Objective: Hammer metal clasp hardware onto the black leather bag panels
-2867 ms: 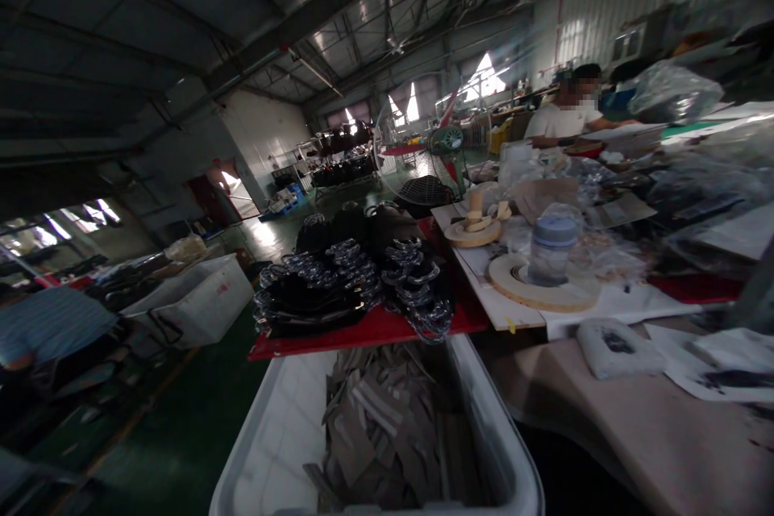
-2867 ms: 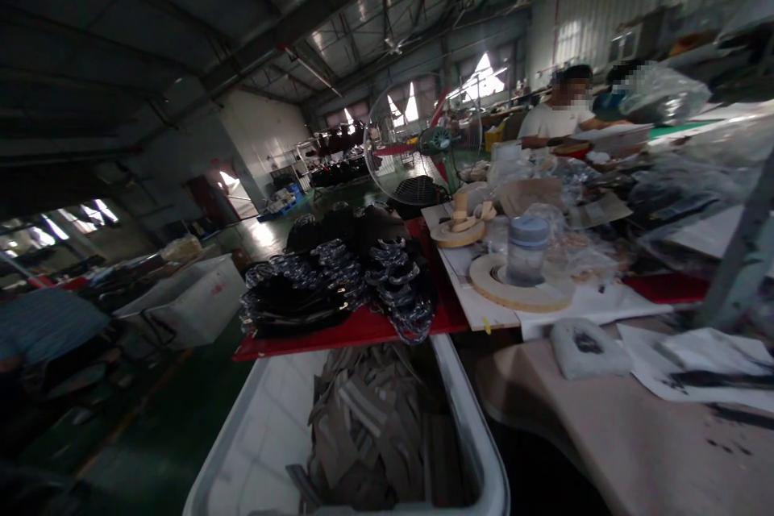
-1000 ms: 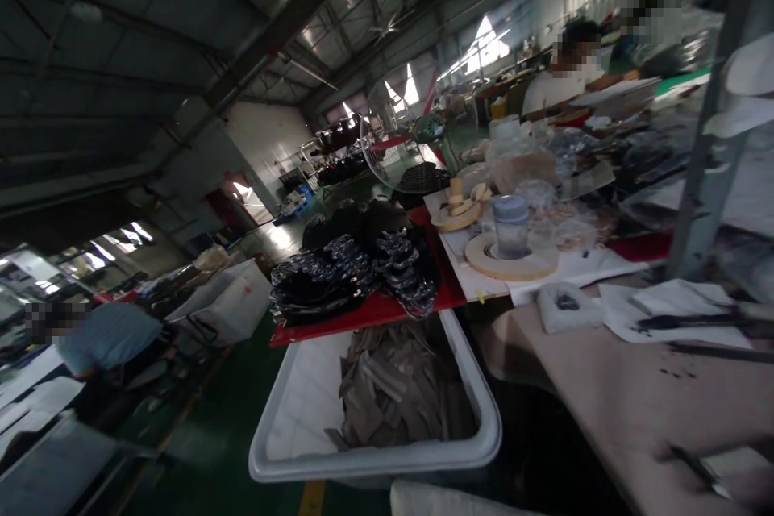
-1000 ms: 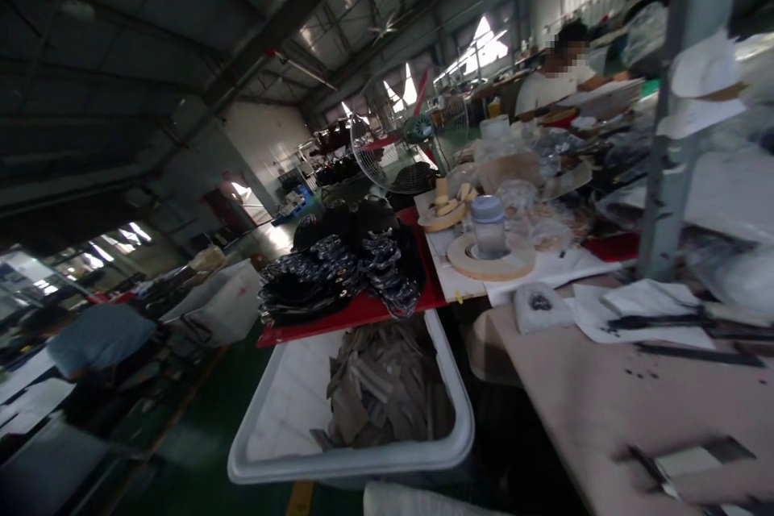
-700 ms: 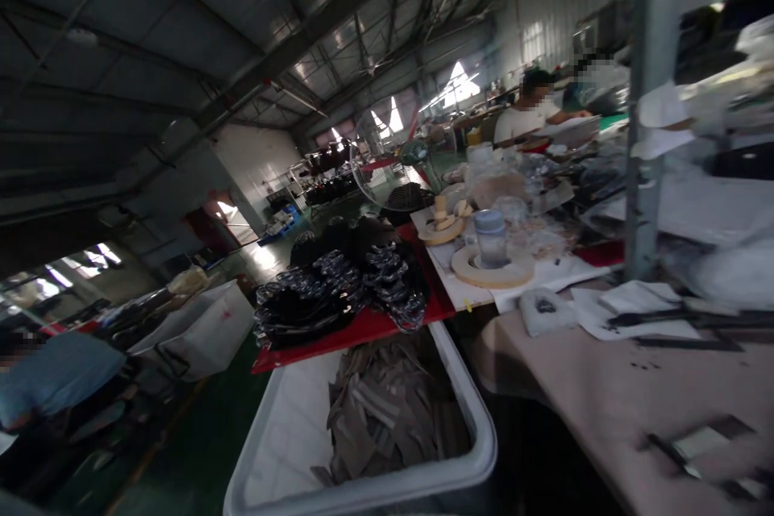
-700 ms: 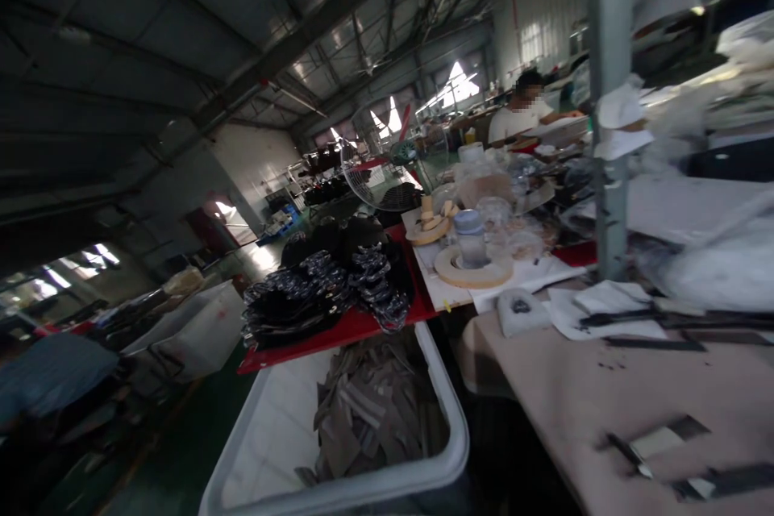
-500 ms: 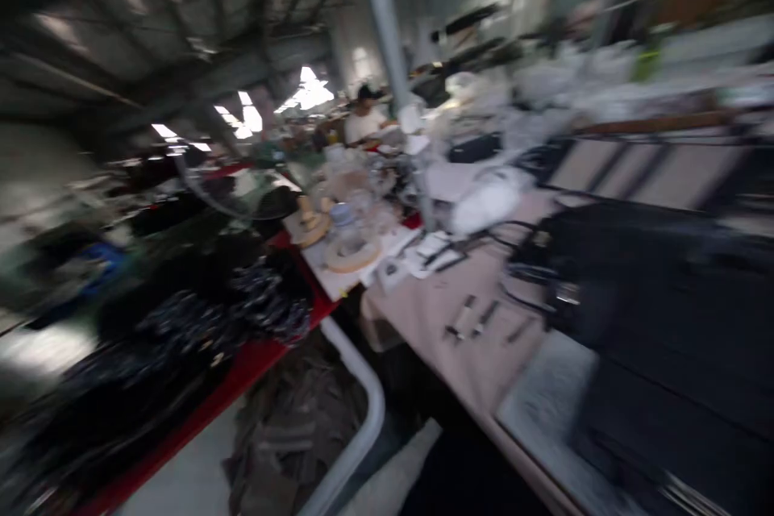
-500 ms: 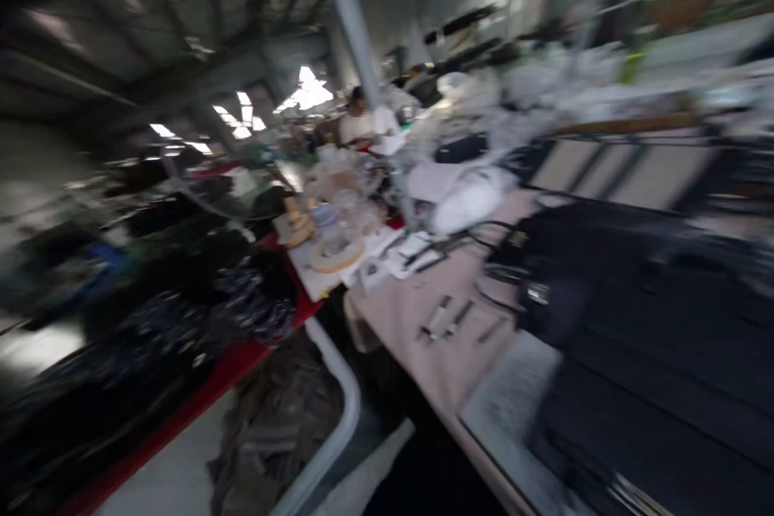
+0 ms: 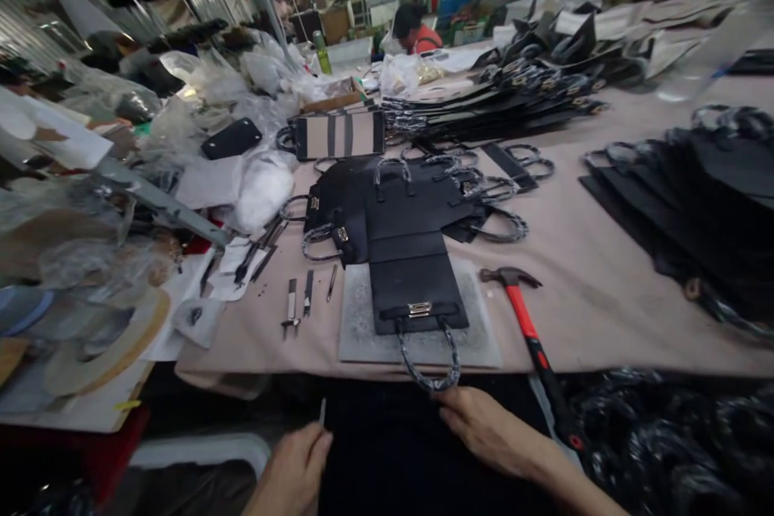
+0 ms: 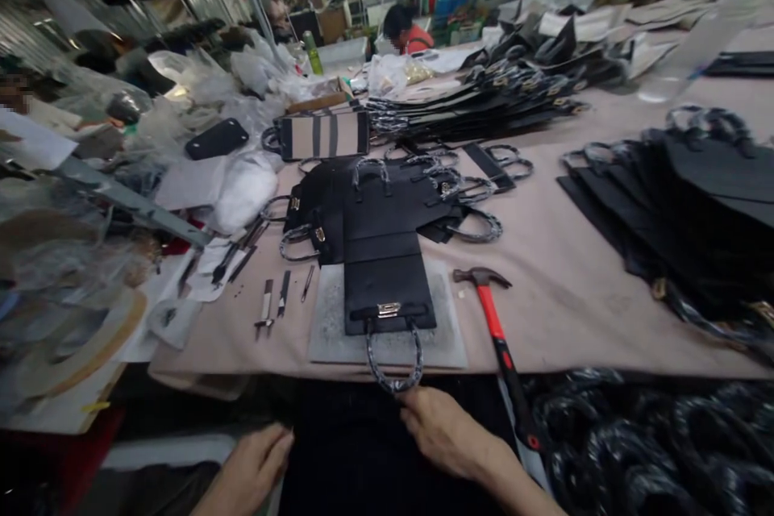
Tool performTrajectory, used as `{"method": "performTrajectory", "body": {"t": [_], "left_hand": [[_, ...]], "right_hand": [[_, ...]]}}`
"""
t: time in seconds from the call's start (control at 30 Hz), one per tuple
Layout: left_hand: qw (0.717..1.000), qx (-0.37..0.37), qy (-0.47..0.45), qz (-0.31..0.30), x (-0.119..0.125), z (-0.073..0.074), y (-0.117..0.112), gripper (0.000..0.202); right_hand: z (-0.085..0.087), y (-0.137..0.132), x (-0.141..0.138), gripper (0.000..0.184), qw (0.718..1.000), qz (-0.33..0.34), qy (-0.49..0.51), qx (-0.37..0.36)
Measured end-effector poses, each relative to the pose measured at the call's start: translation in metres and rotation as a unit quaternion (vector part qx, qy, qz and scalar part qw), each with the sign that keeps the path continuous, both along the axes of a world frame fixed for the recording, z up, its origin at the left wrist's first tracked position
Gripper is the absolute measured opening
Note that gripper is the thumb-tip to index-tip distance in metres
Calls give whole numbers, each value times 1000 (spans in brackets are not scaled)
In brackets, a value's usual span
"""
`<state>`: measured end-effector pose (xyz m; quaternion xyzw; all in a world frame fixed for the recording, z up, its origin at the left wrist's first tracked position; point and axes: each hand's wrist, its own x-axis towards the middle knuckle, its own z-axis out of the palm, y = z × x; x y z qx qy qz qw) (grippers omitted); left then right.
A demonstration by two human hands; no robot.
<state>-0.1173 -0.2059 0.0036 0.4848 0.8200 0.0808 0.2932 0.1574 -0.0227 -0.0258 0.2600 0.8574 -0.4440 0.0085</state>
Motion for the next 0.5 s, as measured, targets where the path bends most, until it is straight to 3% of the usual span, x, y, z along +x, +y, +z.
{"method": "performTrajectory", "body": {"t": [0.1,0.17,0.23,0.33,0.4,0.5], "left_hand": [[992,122,18,-21,3,-6,41,27],[967,243,62,-45,11,-15,77,20],[941,315,95,-72,18,-26,110,23],[924,348,107,-115,22,-40,146,30],[922,347,100,-142,21,-45,162,31],[916,350,94,-174,19,-48,177,28]], "right_hand": [[24,2,3,27,997,-44,-56,-13],[29,3,5,31,993,-85,-85,17],[27,3,8,35,982,-139,-110,67],[20,7,13,33,950,-242,-117,156],[13,15,13,27,931,-291,-64,211],[0,35,7,20,914,-293,36,280]]}}
